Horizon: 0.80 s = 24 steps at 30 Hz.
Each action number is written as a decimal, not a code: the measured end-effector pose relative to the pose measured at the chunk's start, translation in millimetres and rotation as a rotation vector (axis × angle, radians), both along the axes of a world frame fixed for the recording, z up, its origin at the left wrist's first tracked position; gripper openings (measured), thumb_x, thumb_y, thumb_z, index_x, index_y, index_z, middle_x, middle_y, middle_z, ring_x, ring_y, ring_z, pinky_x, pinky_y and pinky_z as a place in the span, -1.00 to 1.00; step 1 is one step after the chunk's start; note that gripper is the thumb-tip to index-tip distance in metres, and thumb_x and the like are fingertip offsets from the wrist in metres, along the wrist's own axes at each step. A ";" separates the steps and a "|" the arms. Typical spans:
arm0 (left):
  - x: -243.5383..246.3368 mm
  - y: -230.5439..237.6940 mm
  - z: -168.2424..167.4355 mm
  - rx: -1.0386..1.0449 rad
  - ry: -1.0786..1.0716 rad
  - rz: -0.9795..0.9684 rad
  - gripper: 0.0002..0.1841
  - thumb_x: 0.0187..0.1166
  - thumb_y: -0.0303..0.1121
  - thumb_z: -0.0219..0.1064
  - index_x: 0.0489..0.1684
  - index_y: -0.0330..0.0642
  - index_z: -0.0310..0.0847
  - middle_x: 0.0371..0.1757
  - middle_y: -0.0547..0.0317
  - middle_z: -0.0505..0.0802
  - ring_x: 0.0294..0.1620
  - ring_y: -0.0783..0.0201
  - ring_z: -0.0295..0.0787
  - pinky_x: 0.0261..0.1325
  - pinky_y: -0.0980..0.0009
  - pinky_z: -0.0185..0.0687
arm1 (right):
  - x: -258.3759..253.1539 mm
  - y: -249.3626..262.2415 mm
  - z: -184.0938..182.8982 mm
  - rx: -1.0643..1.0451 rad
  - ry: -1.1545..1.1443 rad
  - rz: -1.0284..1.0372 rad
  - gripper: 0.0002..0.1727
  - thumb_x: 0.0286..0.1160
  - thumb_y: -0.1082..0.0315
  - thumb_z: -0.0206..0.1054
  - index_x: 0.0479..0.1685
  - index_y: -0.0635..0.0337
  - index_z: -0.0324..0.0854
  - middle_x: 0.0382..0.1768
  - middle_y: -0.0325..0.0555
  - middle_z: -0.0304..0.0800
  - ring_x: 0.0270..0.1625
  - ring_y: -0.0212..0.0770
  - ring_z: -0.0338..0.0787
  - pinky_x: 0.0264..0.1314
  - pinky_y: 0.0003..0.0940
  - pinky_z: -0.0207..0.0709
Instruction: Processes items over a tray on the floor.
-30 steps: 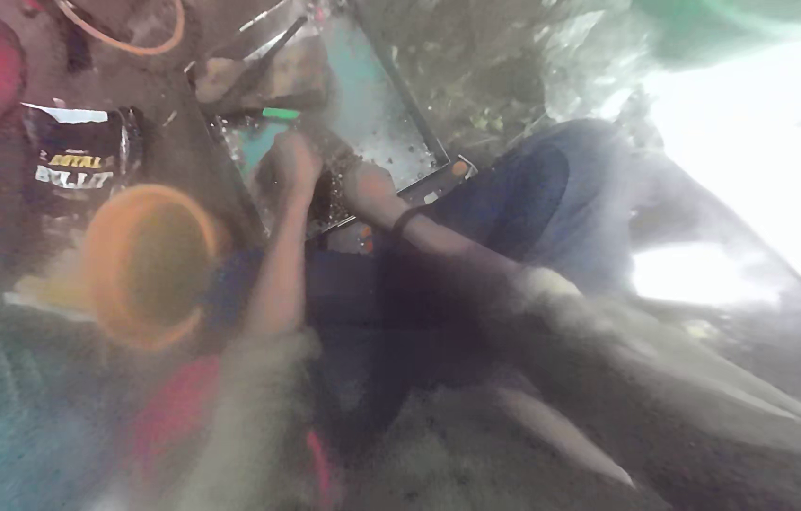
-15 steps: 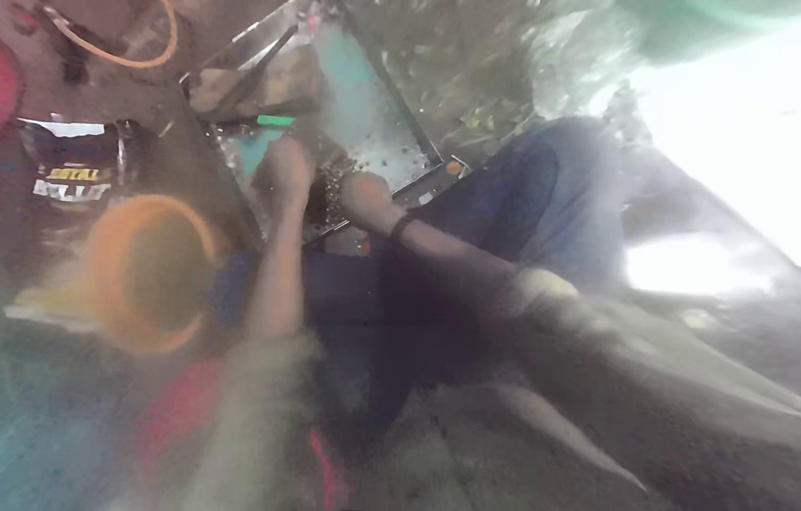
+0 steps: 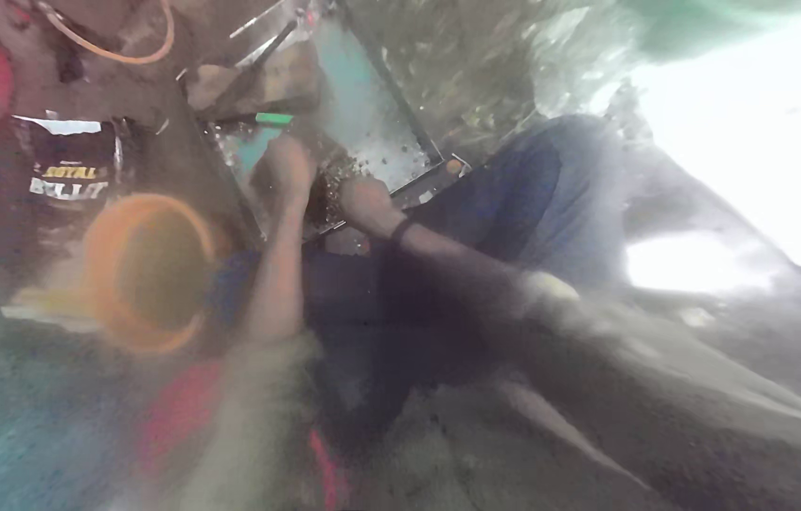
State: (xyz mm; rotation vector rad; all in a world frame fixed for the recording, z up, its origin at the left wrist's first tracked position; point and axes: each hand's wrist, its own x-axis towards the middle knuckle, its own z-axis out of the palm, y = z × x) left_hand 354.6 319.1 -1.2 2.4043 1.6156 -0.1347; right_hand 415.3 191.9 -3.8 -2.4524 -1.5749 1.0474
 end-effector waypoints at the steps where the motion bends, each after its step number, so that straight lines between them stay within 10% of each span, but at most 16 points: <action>1: -0.4 0.3 -1.7 0.006 0.002 -0.014 -0.77 0.55 -0.33 0.37 -0.02 -0.25 0.85 0.16 -0.29 0.86 0.26 -0.26 0.81 0.33 -0.29 0.66 | 1.8 4.4 1.9 0.023 -0.001 -0.003 -0.74 0.57 0.29 0.34 0.01 0.32 0.70 0.07 0.29 0.79 0.12 0.32 0.83 -0.06 0.33 0.69; 24: -5.7 5.7 -6.3 -0.001 -0.050 -0.003 -0.80 0.56 -0.34 0.37 -0.09 -0.22 0.87 0.09 -0.24 0.89 0.23 -0.23 0.82 0.34 -0.26 0.66 | -2.0 32.1 -1.7 0.022 0.065 -0.037 -0.69 0.62 0.26 0.28 0.12 0.32 0.70 0.16 0.32 0.77 0.20 0.35 0.80 0.01 0.39 0.67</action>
